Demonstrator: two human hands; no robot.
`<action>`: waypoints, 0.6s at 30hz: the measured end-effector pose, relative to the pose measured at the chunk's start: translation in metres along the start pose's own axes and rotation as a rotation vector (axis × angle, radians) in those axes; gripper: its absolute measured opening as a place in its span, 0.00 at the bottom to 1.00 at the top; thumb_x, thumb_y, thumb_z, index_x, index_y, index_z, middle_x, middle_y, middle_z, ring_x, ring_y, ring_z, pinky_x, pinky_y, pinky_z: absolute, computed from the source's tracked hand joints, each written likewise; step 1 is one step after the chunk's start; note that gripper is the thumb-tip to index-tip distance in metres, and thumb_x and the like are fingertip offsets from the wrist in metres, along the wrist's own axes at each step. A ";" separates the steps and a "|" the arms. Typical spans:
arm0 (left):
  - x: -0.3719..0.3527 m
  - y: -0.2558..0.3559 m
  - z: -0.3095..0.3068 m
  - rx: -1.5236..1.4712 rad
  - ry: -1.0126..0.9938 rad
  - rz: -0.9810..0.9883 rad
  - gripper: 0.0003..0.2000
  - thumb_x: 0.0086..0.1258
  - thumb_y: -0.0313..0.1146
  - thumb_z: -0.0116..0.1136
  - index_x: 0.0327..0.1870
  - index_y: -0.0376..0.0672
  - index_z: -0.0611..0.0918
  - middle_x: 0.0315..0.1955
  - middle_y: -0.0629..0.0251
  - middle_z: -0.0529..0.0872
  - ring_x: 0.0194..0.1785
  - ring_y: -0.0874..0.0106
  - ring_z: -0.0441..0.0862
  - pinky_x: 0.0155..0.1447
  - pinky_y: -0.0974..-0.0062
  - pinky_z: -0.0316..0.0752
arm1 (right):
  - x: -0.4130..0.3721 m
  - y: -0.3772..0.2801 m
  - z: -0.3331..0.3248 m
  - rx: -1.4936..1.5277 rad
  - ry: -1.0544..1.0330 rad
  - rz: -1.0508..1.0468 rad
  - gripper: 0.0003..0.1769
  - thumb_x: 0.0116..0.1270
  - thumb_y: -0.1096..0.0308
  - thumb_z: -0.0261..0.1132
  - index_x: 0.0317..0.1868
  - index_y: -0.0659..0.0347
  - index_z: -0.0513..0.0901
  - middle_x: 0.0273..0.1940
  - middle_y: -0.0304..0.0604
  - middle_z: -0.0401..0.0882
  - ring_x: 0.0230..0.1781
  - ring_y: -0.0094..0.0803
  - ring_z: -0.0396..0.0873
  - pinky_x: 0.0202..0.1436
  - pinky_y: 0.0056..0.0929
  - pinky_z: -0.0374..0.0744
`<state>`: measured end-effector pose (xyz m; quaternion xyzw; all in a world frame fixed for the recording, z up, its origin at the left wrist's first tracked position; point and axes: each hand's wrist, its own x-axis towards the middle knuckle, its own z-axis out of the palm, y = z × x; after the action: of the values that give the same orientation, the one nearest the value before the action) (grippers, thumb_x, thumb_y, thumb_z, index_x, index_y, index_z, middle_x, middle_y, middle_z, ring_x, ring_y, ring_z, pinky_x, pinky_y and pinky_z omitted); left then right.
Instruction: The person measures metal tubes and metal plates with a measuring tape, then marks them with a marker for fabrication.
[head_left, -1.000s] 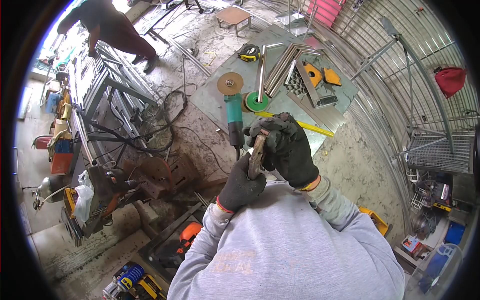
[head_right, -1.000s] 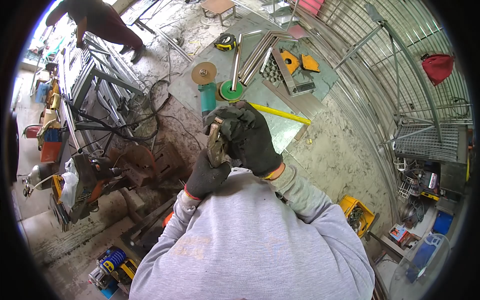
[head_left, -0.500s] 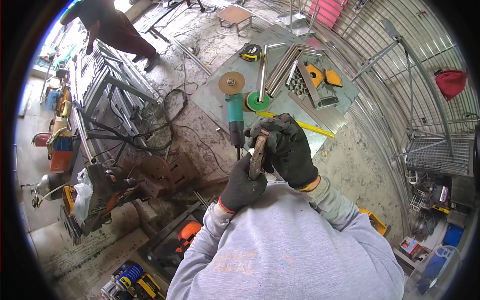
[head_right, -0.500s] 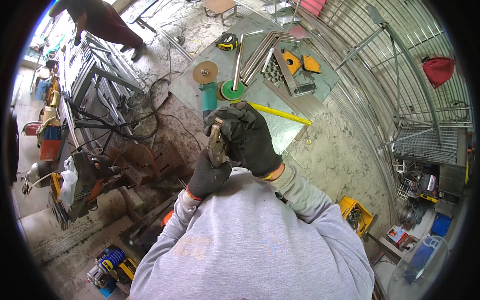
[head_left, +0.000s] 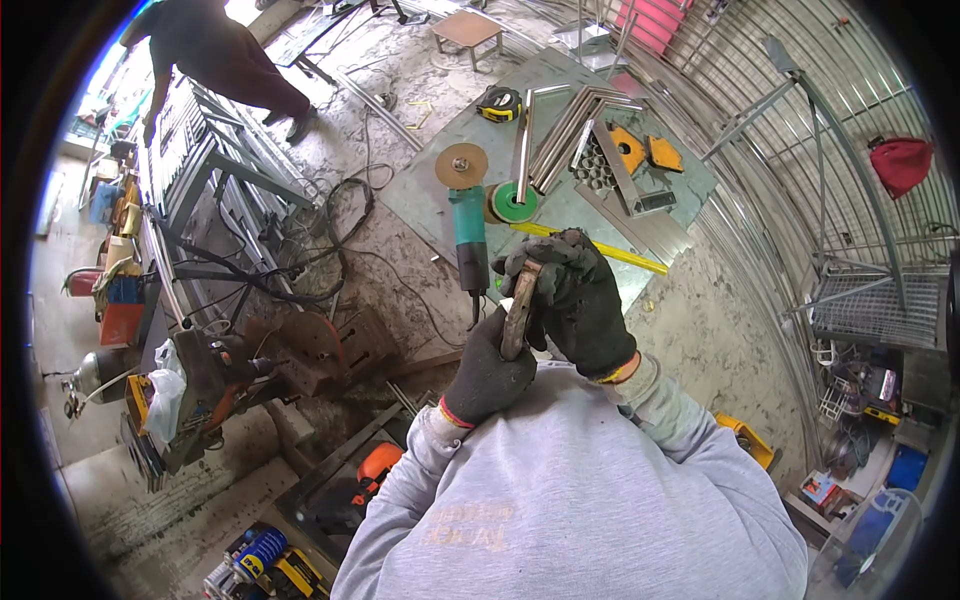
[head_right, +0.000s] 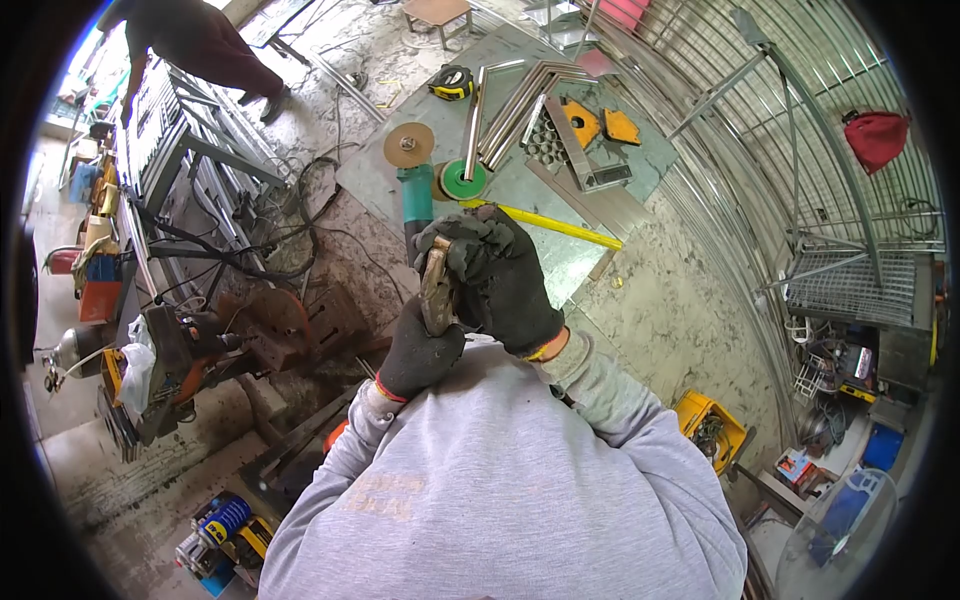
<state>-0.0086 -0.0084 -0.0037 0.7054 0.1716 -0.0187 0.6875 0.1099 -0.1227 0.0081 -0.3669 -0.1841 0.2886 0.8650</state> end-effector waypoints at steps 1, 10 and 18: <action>0.001 -0.003 0.000 0.000 -0.001 0.000 0.16 0.62 0.19 0.53 0.52 0.34 0.81 0.37 0.64 0.84 0.40 0.73 0.79 0.46 0.71 0.77 | 0.000 -0.001 0.000 -0.001 0.001 0.000 0.25 0.79 0.54 0.71 0.64 0.62 0.80 0.54 0.47 0.85 0.51 0.35 0.85 0.58 0.35 0.83; 0.003 -0.008 0.000 -0.002 -0.011 0.056 0.15 0.63 0.21 0.58 0.52 0.33 0.81 0.36 0.65 0.85 0.35 0.76 0.80 0.38 0.70 0.78 | -0.002 -0.003 -0.003 0.088 0.033 0.047 0.14 0.83 0.64 0.64 0.61 0.62 0.80 0.53 0.51 0.85 0.52 0.41 0.86 0.59 0.39 0.85; 0.004 -0.002 0.002 -0.069 -0.014 0.024 0.17 0.61 0.19 0.56 0.52 0.33 0.82 0.39 0.64 0.85 0.43 0.73 0.81 0.50 0.74 0.78 | 0.002 -0.009 -0.012 -0.633 -0.023 -0.077 0.16 0.84 0.67 0.62 0.65 0.65 0.81 0.58 0.51 0.85 0.56 0.39 0.86 0.63 0.38 0.84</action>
<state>-0.0051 -0.0094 -0.0068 0.6832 0.1589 -0.0097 0.7127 0.1204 -0.1328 0.0071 -0.6074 -0.2882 0.1879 0.7160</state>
